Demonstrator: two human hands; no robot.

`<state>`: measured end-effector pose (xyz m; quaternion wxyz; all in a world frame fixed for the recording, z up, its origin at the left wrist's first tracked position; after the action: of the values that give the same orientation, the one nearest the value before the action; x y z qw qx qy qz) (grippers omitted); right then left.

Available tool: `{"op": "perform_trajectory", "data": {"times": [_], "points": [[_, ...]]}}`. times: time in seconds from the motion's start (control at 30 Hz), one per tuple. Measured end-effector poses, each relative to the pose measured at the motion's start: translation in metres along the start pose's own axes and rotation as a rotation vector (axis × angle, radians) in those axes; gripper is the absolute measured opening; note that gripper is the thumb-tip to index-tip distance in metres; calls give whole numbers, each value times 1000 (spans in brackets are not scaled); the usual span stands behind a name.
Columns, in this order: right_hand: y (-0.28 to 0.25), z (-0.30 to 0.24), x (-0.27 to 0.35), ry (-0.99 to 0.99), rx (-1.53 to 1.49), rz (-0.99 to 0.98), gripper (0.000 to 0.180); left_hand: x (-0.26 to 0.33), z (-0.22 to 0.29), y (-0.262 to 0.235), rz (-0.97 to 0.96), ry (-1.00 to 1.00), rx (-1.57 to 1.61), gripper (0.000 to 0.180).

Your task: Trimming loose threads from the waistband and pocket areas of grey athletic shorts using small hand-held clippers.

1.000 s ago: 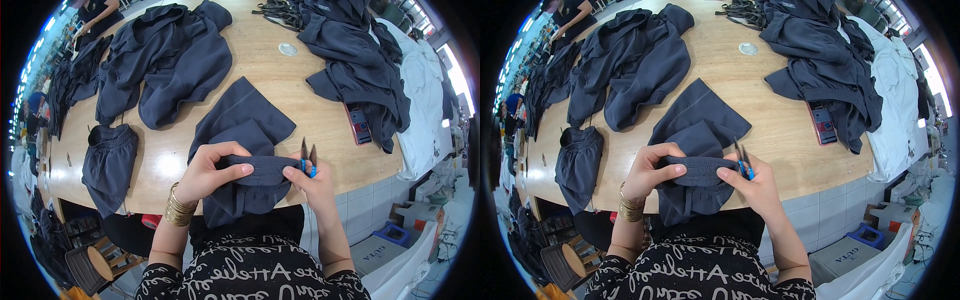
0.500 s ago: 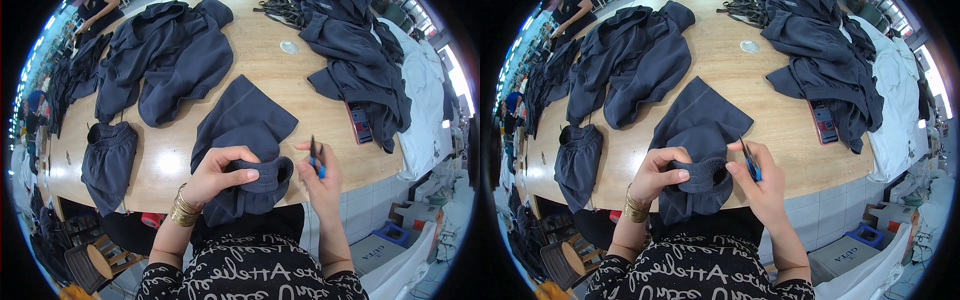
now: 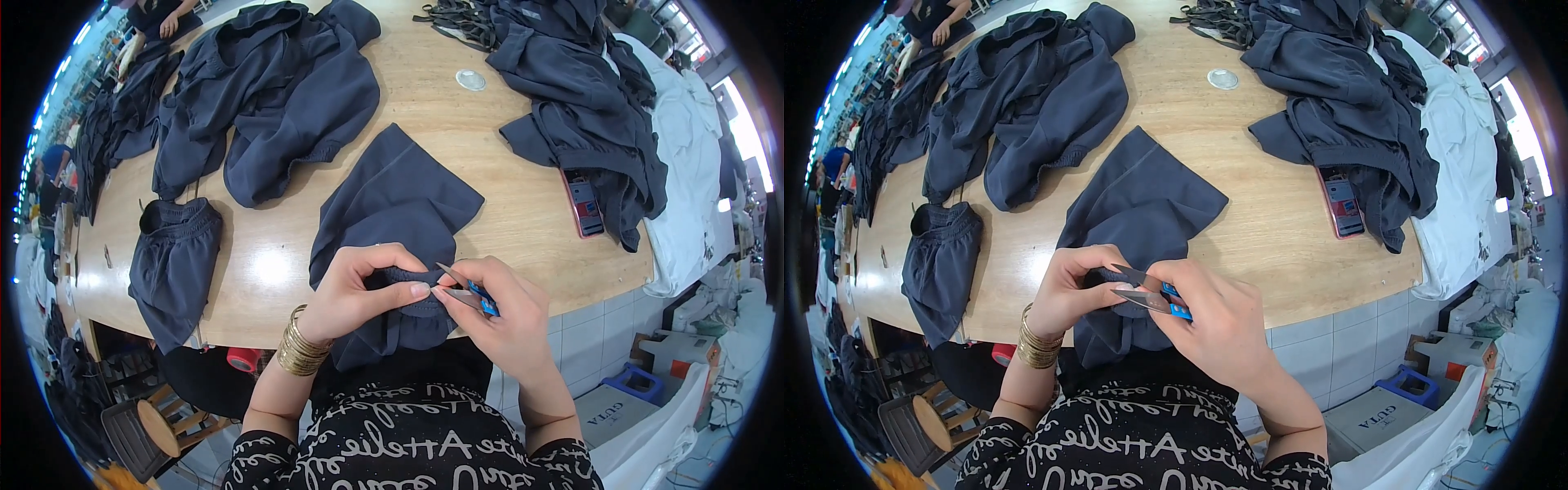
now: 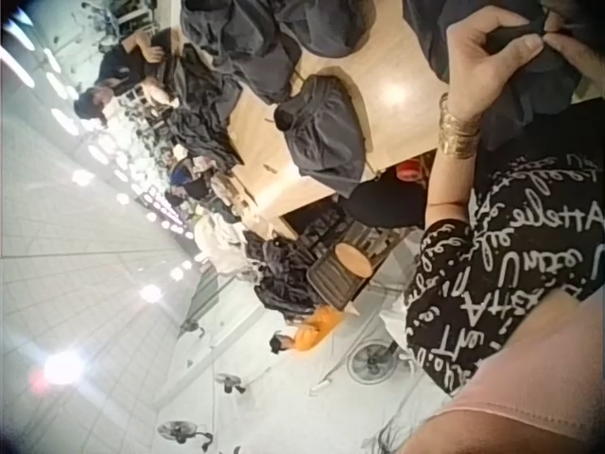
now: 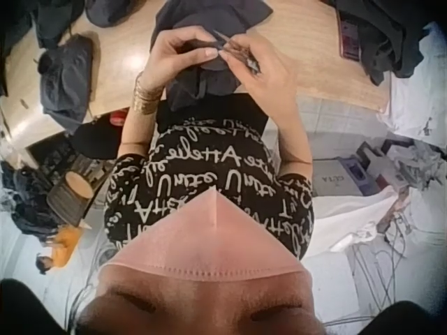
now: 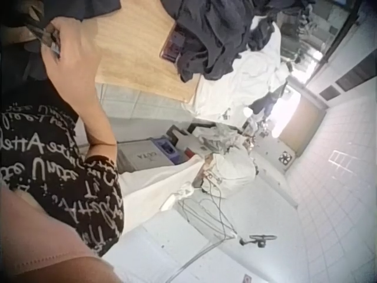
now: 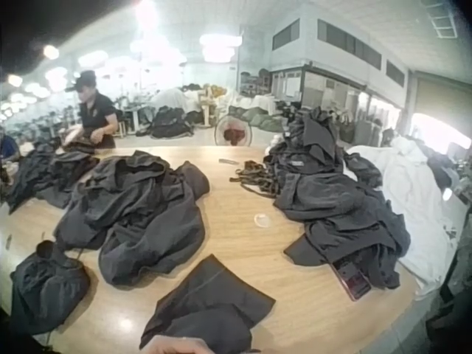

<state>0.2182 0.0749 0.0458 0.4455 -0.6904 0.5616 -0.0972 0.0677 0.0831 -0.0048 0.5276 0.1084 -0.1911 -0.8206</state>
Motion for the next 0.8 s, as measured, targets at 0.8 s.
{"op": "perform_trajectory", "data": {"times": [0.8], "points": [[7, 23, 4, 232, -265, -143, 19, -2, -9, -3, 28, -98, 37, 12]]}}
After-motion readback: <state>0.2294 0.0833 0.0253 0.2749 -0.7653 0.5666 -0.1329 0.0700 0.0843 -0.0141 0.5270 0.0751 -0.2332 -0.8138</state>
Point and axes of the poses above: each hand's wrist, its own x-axis away from the middle knuckle, its own y-axis out of the palm, z = x × y, the point moved 6 cm from there along -x, towards the middle knuckle, and after that the axes turned 14 degrees about x, right-handed, at the moved point
